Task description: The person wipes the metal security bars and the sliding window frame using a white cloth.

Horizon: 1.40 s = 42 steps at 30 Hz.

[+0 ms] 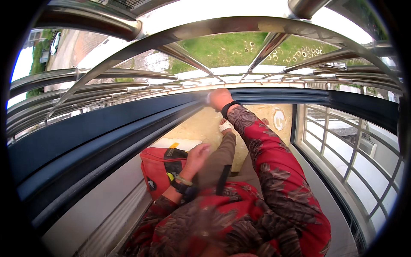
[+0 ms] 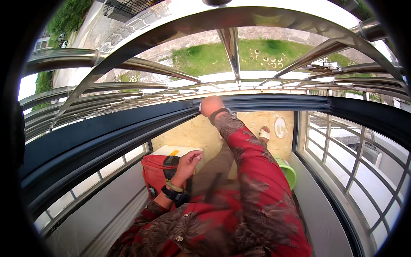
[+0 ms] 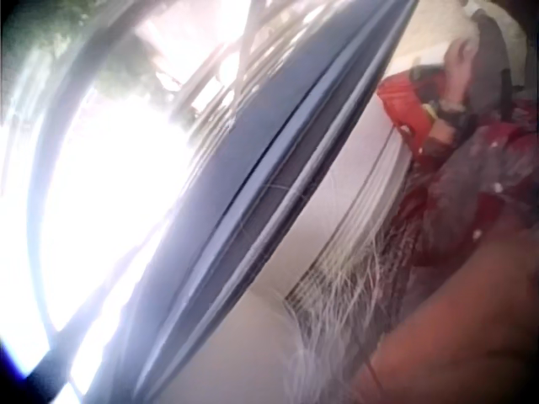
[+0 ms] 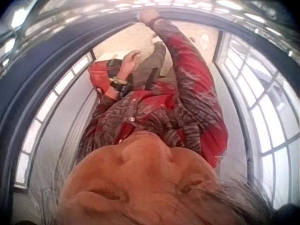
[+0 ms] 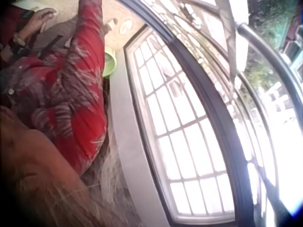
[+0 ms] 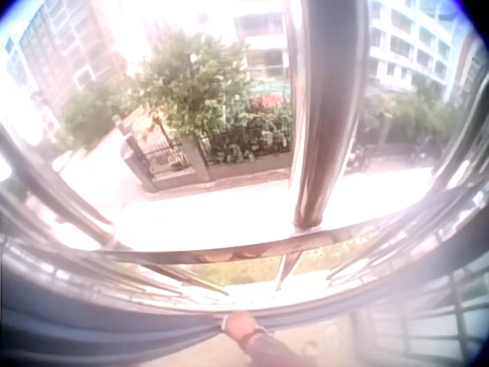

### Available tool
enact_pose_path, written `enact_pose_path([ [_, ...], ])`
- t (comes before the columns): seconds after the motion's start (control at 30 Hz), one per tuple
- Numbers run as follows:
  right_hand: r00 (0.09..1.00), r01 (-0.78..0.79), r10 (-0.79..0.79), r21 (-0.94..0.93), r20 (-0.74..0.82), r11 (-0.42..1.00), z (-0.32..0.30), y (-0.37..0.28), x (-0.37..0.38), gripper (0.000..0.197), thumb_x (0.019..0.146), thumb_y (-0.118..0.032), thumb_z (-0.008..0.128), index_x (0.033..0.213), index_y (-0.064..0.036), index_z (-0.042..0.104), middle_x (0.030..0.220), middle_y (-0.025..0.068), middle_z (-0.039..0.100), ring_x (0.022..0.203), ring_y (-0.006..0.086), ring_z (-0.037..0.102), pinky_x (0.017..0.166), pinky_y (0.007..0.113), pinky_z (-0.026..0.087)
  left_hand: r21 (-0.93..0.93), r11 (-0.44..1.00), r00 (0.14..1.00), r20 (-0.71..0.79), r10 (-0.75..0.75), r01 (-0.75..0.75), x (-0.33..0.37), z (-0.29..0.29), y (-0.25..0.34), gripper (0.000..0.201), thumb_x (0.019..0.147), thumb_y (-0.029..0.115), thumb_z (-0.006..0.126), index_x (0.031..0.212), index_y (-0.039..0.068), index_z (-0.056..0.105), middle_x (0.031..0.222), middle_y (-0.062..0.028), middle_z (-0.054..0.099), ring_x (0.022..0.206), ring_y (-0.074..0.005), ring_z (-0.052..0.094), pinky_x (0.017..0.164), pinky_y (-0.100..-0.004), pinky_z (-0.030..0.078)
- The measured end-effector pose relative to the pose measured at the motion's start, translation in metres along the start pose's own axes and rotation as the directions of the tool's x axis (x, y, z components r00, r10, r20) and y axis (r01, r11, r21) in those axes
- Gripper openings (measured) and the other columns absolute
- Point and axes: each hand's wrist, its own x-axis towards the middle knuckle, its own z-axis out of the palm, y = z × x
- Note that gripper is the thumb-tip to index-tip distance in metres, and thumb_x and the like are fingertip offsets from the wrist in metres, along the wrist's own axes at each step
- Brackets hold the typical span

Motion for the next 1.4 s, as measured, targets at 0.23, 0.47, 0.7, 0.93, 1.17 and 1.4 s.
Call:
enact_pose_path([
  [0.23,0.988,-0.156,0.144,0.405,0.061,0.901,-0.023,0.043,-0.032,0.024,0.07,-0.017,0.049,0.089,-0.0114,0.063,0.087,0.0148,0.06,0.086,0.03,0.057,0.073,0.038,0.045,0.017,0.999,0.999,0.001,-0.036,0.036,0.002,-0.001,-0.007,0.02,0.083,0.006,0.051,0.102,-0.001,0.055,0.086,-0.0038,0.059,0.079,-0.0091,0.055,0.074,-0.022,0.044],
  [0.47,0.997,0.069,-0.071,0.057,0.044,0.996,-0.009,0.007,-0.006,0.018,0.067,-0.013,0.056,0.084,-0.0081,0.063,0.086,0.0156,0.06,0.082,0.0313,0.058,0.069,0.038,0.046,-0.028,0.999,1.0,0.003,-0.027,0.027,0.006,0.005,-0.007,0.02,0.083,0.005,0.051,0.101,-0.001,0.055,0.087,-0.0045,0.059,0.081,-0.0097,0.056,0.074,-0.0222,0.045],
  [0.7,0.996,-0.026,0.022,-0.044,-0.082,0.999,0.008,-0.017,0.018,0.016,0.072,-0.013,0.053,0.082,-0.0089,0.065,0.081,0.0129,0.063,0.075,0.0268,0.062,0.066,0.034,0.049,0.0,1.0,1.0,0.008,-0.022,0.022,0.01,0.009,-0.014,0.02,0.083,0.003,0.051,0.102,-0.001,0.055,0.089,-0.0048,0.059,0.081,-0.0097,0.055,0.075,-0.0224,0.044],
  [0.93,0.987,-0.134,0.149,-0.203,0.065,0.97,0.017,-0.013,0.019,0.019,0.074,-0.014,0.053,0.086,-0.0102,0.066,0.084,0.0081,0.064,0.079,0.0243,0.062,0.063,0.036,0.049,0.065,0.998,0.998,0.06,-0.014,0.01,0.01,0.006,0.008,0.021,0.082,0.005,0.052,0.102,0.0,0.055,0.09,-0.0045,0.059,0.082,-0.0092,0.055,0.074,-0.022,0.043],
  [1.17,0.978,-0.206,0.18,0.317,0.108,0.926,-0.028,0.063,-0.049,0.028,0.069,-0.023,0.05,0.089,-0.0068,0.062,0.091,0.0169,0.06,0.087,0.0326,0.056,0.078,0.036,0.044,0.005,1.0,1.0,0.005,-0.027,0.027,0.007,0.006,-0.011,0.022,0.08,0.011,0.053,0.099,0.001,0.057,0.089,-0.0122,0.061,0.081,-0.0166,0.059,0.073,-0.0262,0.046],
  [1.4,0.967,-0.069,0.161,0.405,-0.198,0.912,-0.019,0.087,-0.072,0.029,0.067,-0.017,0.048,0.091,-0.0063,0.061,0.092,0.0156,0.059,0.086,0.033,0.054,0.076,0.039,0.043,0.059,0.998,0.999,0.048,-0.013,0.01,0.007,0.009,-0.003,0.021,0.08,0.009,0.053,0.099,0.0,0.057,0.089,-0.0126,0.061,0.081,-0.0168,0.06,0.073,-0.0259,0.046],
])
